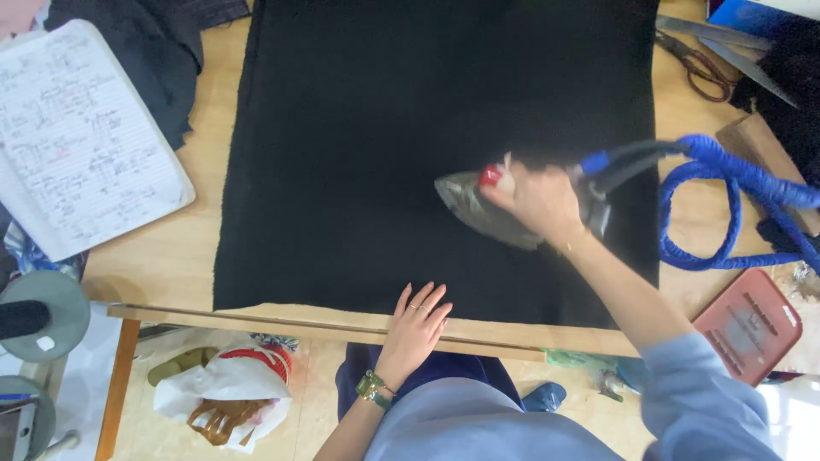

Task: The person irons a large piece of black fabric on a wooden table using a steam iron. They smooth the fabric with their hands, fold it in half, and continue ironing the folded piece.

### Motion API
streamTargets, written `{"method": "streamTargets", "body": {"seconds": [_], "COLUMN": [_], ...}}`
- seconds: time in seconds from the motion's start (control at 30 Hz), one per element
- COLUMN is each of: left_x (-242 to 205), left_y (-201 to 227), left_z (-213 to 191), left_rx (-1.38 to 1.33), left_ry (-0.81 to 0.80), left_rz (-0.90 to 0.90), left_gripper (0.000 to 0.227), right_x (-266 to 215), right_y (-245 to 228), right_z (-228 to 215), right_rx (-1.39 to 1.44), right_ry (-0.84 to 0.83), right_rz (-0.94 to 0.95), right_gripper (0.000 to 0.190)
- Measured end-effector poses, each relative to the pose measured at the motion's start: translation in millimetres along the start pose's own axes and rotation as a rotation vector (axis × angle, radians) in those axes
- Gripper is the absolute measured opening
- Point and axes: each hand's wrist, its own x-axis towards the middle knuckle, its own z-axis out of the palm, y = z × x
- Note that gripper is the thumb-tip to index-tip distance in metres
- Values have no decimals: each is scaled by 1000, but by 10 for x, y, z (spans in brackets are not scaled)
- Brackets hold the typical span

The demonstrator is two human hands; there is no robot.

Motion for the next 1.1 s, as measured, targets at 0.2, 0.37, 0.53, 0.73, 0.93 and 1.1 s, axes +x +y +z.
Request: {"method": "streamTargets", "body": {"seconds": [0.2,0.37,0.53,0.73,0.93,1.1], "left_x": [-131,-246,-390,-477,-605,-788], "left_y": [-40,-96,-181,-194,-502,-879], "left_z": [-123,-148,-118,-288,-396,-902], "left_rx": [29,44,15,-26,19,315], "left_ry": [-62,-42,-40,-69,72,139], "left_rz": [-22,54,76,74,63,-321], "left_gripper": [28,24,24,20,20,40], "right_x": [556,467,-12,-306,-341,-330], "right_y": [23,-364,-922,-1194,-1204,-1247], "right_z": [438,220,-262,-306,-329,-448], "right_rx": [-14,49,100,233,209,151], "right_ry": [28,-28,-133,-141,-152,-188], "right_rz": [47,-16,-132,-193,-165,-152], "right_gripper": [64,68,65,58,63,66]}}
